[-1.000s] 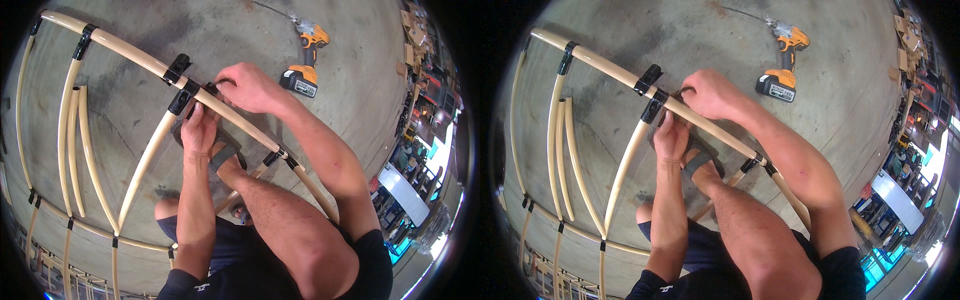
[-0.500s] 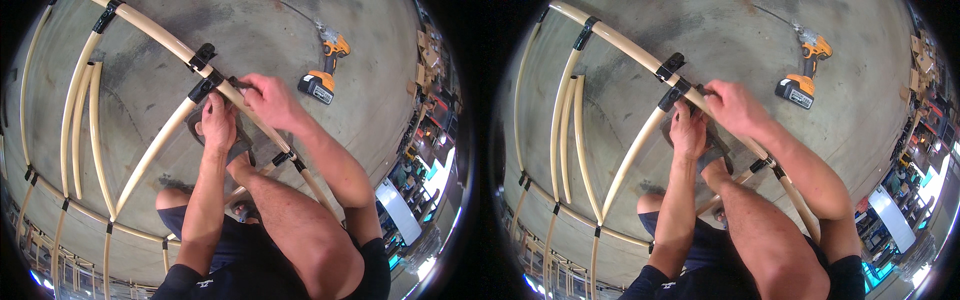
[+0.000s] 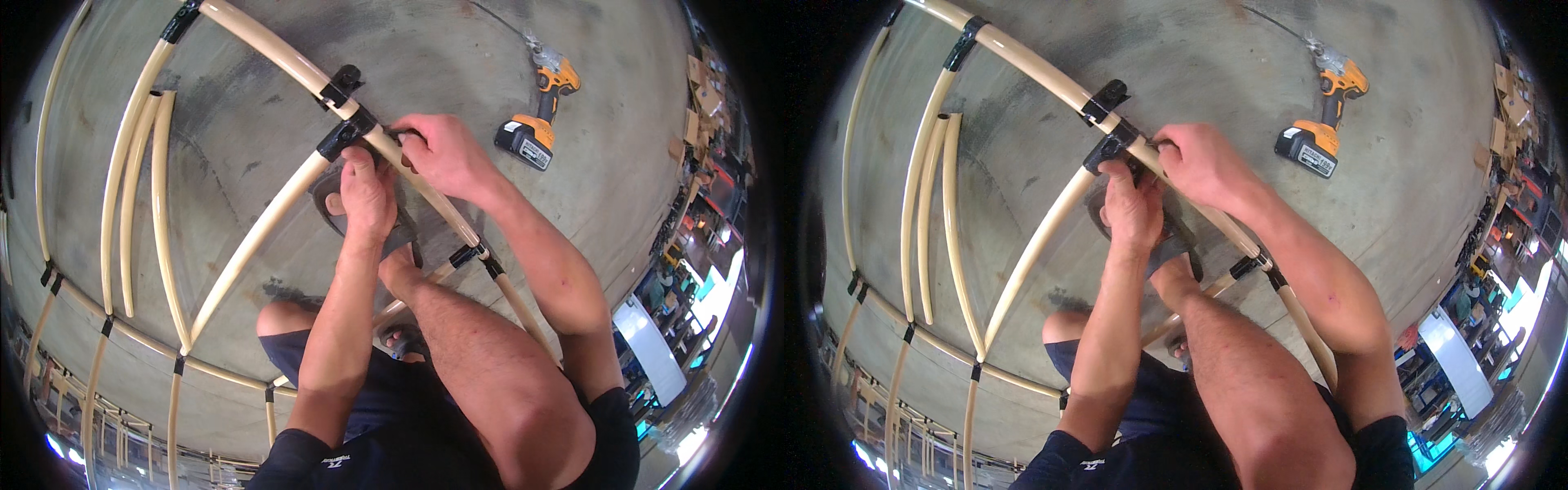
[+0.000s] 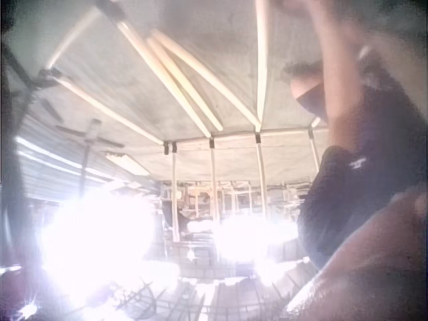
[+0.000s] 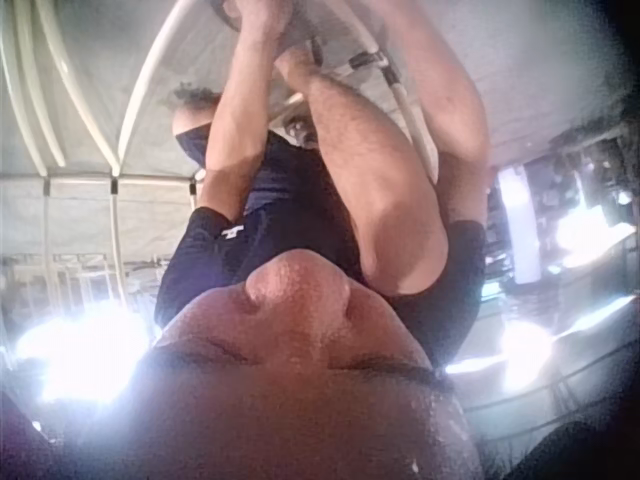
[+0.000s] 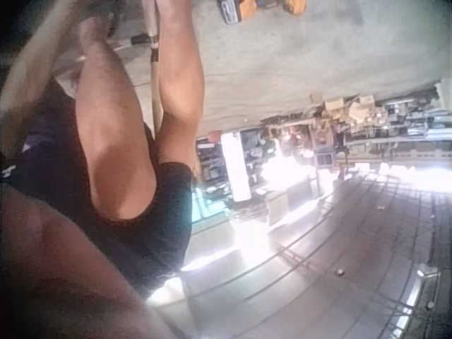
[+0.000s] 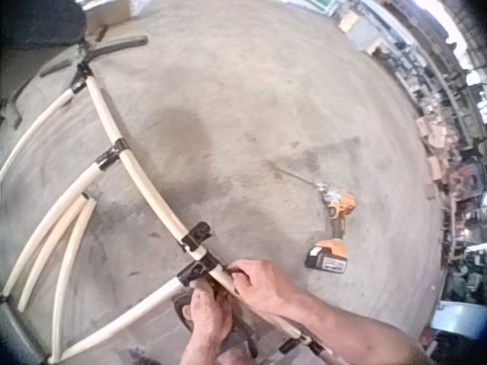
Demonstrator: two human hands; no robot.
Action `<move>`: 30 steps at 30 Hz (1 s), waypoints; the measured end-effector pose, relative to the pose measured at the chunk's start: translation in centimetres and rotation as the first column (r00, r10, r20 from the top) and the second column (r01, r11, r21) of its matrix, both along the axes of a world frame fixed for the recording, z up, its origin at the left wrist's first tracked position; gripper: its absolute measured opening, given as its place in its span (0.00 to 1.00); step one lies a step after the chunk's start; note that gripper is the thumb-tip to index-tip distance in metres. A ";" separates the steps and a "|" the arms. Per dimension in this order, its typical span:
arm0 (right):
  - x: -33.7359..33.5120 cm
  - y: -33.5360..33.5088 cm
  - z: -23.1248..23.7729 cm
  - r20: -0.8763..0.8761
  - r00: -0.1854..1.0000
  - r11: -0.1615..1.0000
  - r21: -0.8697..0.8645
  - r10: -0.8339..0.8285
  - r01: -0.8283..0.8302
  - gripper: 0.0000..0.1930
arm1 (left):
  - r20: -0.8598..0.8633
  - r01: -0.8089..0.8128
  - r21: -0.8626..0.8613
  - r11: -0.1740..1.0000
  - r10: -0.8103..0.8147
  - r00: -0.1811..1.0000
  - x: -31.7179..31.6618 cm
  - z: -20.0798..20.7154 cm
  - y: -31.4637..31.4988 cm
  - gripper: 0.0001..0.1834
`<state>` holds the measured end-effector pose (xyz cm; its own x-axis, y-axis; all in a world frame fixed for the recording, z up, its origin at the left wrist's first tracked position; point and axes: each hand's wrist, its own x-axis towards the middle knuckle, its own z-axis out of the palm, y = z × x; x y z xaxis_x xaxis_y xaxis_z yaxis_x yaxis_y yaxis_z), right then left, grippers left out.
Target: The person assembles a frame structure on a floor by attaching black plastic connectors to wooden poles and securing them using a power drill and screws.
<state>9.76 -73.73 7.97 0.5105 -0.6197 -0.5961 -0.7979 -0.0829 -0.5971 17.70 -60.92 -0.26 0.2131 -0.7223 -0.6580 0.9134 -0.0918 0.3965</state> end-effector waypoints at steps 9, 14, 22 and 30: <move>0.2 0.6 -1.1 -0.024 0.998 0.997 0.032 -0.066 0.067 0.14 | 0.127 -0.190 0.002 0.982 0.188 0.974 -1.1 -0.2 -0.1 0.39; 0.3 0.6 -1.8 -0.022 0.995 0.990 0.104 -0.093 0.095 0.14 | 0.124 -0.124 -0.061 0.990 0.131 0.984 -0.6 0.1 0.3 0.25; -1.4 0.3 -3.4 -0.016 0.995 0.968 0.229 -0.099 0.100 0.15 | -0.070 -0.198 -0.006 0.980 0.197 0.978 -1.0 1.3 0.8 0.36; -2.6 -2.1 -4.3 0.033 0.996 0.920 0.387 -0.078 0.059 0.17 | 0.314 -0.326 0.259 0.909 0.240 0.919 -4.2 1.0 -1.1 0.45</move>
